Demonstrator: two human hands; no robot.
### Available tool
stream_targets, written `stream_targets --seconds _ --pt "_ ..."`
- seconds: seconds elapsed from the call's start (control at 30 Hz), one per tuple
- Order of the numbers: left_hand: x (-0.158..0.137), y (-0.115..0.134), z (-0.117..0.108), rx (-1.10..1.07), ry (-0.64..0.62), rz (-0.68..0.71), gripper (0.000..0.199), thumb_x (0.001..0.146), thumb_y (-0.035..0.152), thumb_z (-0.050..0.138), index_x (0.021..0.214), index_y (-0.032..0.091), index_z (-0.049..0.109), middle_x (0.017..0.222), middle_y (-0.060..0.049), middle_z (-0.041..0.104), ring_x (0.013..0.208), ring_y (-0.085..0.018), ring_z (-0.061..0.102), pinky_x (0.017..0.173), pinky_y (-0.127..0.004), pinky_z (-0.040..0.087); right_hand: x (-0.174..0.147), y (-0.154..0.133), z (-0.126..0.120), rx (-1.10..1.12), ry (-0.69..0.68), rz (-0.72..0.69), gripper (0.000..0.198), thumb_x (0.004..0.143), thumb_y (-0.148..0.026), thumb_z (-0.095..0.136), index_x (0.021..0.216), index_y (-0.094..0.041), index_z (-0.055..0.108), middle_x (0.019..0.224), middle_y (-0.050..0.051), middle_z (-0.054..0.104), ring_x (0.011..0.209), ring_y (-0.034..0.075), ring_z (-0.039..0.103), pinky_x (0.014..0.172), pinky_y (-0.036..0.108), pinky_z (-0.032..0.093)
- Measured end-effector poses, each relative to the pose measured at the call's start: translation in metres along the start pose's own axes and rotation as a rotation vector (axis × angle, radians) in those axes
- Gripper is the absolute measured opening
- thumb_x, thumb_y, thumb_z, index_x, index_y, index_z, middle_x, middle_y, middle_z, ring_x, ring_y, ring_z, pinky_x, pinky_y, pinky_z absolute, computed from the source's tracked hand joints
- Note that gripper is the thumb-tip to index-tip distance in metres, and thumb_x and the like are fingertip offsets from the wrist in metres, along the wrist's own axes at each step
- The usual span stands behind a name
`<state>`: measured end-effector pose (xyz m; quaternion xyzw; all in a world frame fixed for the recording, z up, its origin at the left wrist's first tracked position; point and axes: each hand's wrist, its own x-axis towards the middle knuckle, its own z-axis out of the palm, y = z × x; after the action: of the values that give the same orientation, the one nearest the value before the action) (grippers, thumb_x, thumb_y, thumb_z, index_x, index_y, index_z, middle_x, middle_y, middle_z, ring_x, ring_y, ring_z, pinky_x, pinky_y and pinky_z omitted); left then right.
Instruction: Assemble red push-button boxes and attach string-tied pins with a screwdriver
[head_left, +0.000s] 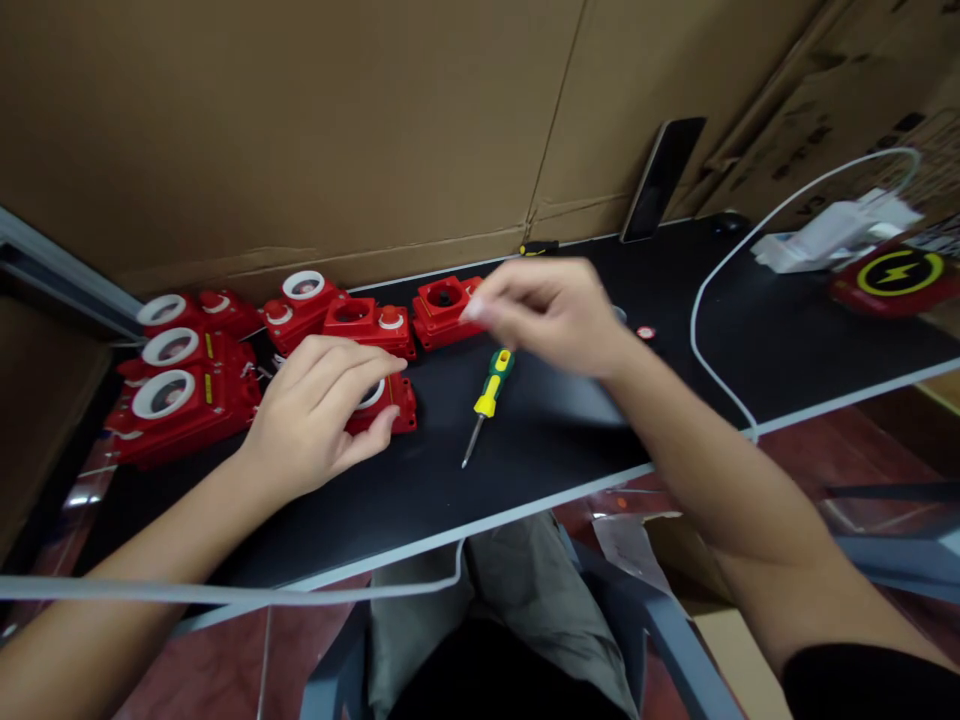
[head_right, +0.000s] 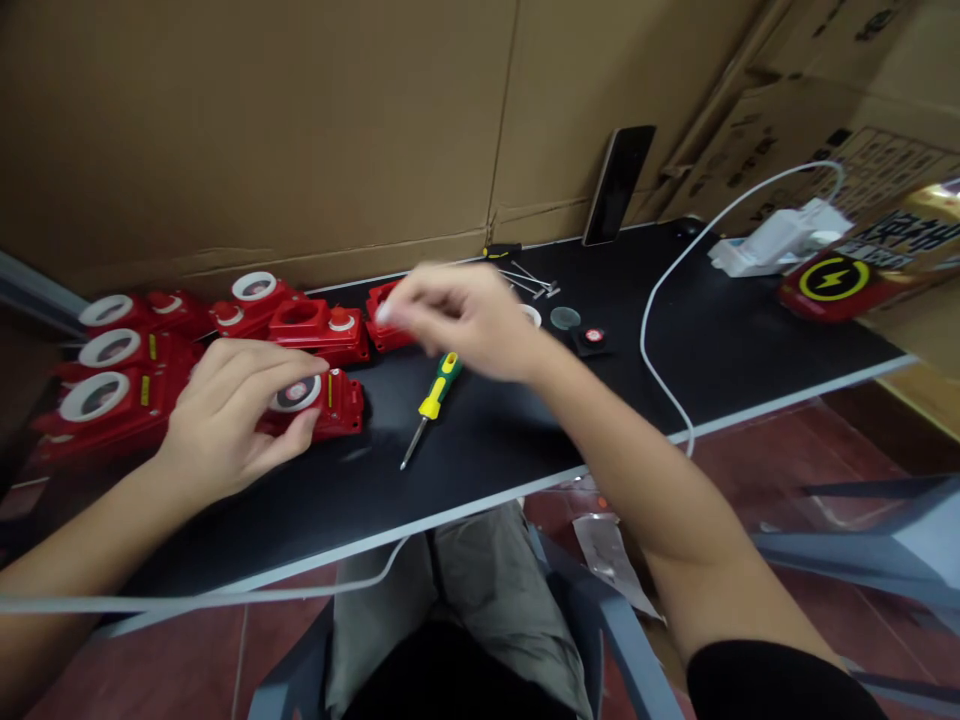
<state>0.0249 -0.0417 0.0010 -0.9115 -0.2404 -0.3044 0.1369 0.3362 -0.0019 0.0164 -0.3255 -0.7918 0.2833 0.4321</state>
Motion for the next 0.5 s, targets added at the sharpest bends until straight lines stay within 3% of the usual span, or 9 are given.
stream_targets --seconds 0.07,0.13,0.33,0.5 --pt "0.0 0.007 0.0 -0.032 0.038 0.015 0.047 0.105 0.027 0.081 0.149 0.022 0.063 0.122 -0.013 0.085 0.106 -0.031 0.08 0.095 -0.048 0.066 -0.007 -0.005 0.025 0.051 -0.249 -0.121 0.038 0.11 -0.052 0.069 0.088 -0.021 0.07 0.075 0.0 0.069 0.065 0.012 0.056 0.067 0.028 0.043" --pt "0.0 0.014 0.0 -0.07 0.051 0.065 0.046 0.104 0.027 0.085 0.146 0.022 0.065 0.117 -0.011 0.085 0.103 -0.029 0.08 0.092 -0.045 0.066 -0.011 -0.005 0.043 0.071 -0.363 -0.208 0.031 0.111 -0.037 0.068 0.085 -0.019 0.068 0.074 -0.002 0.066 0.068 0.01 0.055 0.07 0.026 0.042" --pt "-0.004 0.023 0.002 -0.146 0.075 0.109 0.044 0.101 0.002 0.083 0.14 0.016 0.071 0.113 -0.01 0.085 0.1 -0.022 0.08 0.091 -0.038 0.066 -0.013 0.003 0.049 0.08 -0.399 -0.235 0.022 0.11 -0.028 0.066 0.091 -0.017 0.072 0.073 -0.004 0.06 0.066 0.009 0.051 0.069 0.023 0.04" --pt "-0.004 0.018 0.0 -0.147 0.052 0.077 0.043 0.103 0.004 0.08 0.142 0.02 0.072 0.111 -0.009 0.086 0.1 -0.023 0.081 0.089 -0.039 0.067 -0.01 0.003 0.043 0.112 -0.426 -0.205 0.022 0.111 -0.031 0.07 0.096 -0.016 0.076 0.078 -0.002 0.066 0.07 0.009 0.055 0.071 0.023 0.041"
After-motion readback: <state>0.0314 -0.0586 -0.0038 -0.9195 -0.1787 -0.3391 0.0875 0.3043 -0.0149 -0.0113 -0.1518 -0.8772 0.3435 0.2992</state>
